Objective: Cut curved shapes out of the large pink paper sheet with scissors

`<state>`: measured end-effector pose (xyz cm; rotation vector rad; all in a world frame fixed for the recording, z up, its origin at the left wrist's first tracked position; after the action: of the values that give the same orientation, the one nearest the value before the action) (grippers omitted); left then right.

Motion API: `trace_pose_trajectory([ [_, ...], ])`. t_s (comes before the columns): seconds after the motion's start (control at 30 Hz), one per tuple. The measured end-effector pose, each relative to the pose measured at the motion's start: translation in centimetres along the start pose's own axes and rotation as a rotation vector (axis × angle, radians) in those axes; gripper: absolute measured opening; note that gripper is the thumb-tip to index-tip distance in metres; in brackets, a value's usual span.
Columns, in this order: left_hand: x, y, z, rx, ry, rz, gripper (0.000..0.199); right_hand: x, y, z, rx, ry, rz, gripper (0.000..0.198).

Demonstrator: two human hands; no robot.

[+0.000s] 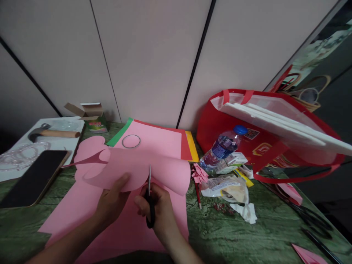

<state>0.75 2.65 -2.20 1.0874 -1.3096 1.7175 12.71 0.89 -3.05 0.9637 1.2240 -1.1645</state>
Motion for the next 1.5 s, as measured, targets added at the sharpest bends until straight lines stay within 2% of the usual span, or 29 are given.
trace_pose_trajectory([
  [0.17, 0.0, 0.1, -0.1, 0.005, -0.019, -0.012, 0.012, 0.1, 0.0, 0.0, 0.003, -0.005, -0.01, 0.022],
  [0.37, 0.2, 0.1, 0.0, 0.058, -0.038, -0.028, 0.013, 0.3, -0.1, 0.2, -0.003, 0.002, -0.01, 0.024],
  [0.67, 0.2, -0.4, 0.0, -0.013, 0.023, 0.093, 0.015, 0.6, 0.0, 0.2, -0.01, -0.001, -0.029, 0.022],
  [0.8, 0.5, -0.3, 0.0, 0.051, -0.008, 0.068, 0.009, 0.6, -0.1, 0.2, -0.017, -0.01, -0.043, 0.024],
  [0.97, 0.4, 0.1, 0.0, 0.099, -0.013, 0.029, 0.011, 0.5, -0.1, 0.1, -0.023, -0.014, -0.03, 0.026],
  [1.37, 0.7, -0.8, 0.0, -0.048, 0.021, 0.155, 0.017, 0.7, 0.0, 0.2, -0.018, -0.026, -0.008, 0.026],
  [1.5, 0.9, -0.7, -0.1, -0.024, 0.0, 0.136, 0.016, 1.0, -0.1, 0.2, -0.014, -0.022, -0.05, 0.023],
])
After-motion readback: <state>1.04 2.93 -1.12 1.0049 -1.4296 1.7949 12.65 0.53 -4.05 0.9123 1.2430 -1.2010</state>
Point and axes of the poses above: each hand's wrist, its own z-axis away from the middle knuckle, its own y-axis out of the back of the hand, x = y × z, the point moved 4 cm from there along -z, towards the middle knuckle, and after that the axes turned 9 degrees about z, right-handed, at the moved point
